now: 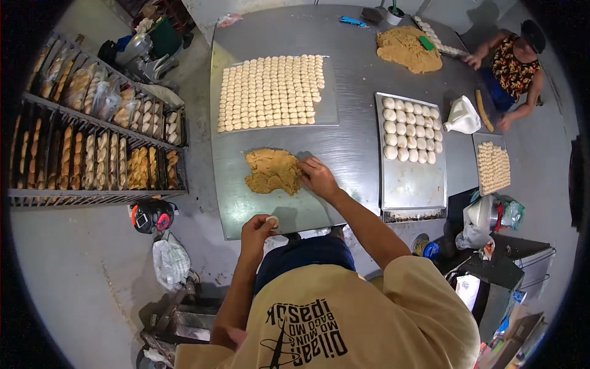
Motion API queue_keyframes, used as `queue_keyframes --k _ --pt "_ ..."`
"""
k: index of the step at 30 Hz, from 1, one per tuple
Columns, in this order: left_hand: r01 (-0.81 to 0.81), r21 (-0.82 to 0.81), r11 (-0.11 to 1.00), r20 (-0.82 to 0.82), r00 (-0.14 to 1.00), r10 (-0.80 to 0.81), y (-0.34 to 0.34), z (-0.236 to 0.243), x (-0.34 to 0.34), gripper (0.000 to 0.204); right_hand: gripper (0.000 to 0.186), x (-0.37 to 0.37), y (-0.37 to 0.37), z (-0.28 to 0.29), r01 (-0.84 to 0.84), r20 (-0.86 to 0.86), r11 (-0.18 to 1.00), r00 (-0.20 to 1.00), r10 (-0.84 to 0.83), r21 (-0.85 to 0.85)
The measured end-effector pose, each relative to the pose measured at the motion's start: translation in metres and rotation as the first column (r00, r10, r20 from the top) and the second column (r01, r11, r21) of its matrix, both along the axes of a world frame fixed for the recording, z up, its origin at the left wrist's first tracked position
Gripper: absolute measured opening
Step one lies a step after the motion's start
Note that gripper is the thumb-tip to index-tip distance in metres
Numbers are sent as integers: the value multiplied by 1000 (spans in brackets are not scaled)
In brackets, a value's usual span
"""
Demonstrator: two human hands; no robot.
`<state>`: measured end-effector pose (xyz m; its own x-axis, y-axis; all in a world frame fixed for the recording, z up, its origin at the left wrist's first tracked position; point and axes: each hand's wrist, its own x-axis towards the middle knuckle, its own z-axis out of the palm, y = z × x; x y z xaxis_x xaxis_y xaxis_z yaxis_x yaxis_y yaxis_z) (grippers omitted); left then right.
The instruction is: The person fills dough rounds with paste filling by hand, pinches them closed to shape buns, and places the shaped dough balls onto a metal tray.
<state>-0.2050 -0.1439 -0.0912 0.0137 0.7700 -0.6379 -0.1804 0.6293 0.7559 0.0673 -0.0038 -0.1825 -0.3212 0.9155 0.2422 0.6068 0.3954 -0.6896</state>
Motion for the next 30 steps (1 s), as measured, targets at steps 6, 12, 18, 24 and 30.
queue_keyframes --k 6,12,18,24,30 --pt "-78 -32 996 54 995 80 5 6 14 20 41 5 -23 0 125 18 978 992 -124 -167" --pt "-129 28 991 11 992 129 6 1 10 22 30 51 -28 30 -125 -561 571 441 -701 -811" --pt "-112 -14 994 59 992 112 0 -2 24 23 14 36 -22 39 -504 -483 431 -32 -875 -748" --pt "-94 14 995 81 992 93 3 0 22 23 23 9 -11 23 -141 -609 617 433 -665 -774" --pt "-113 -19 993 57 992 114 1 0 9 22 22 -24 -17 1 264 -10 964 964 -264 -40"
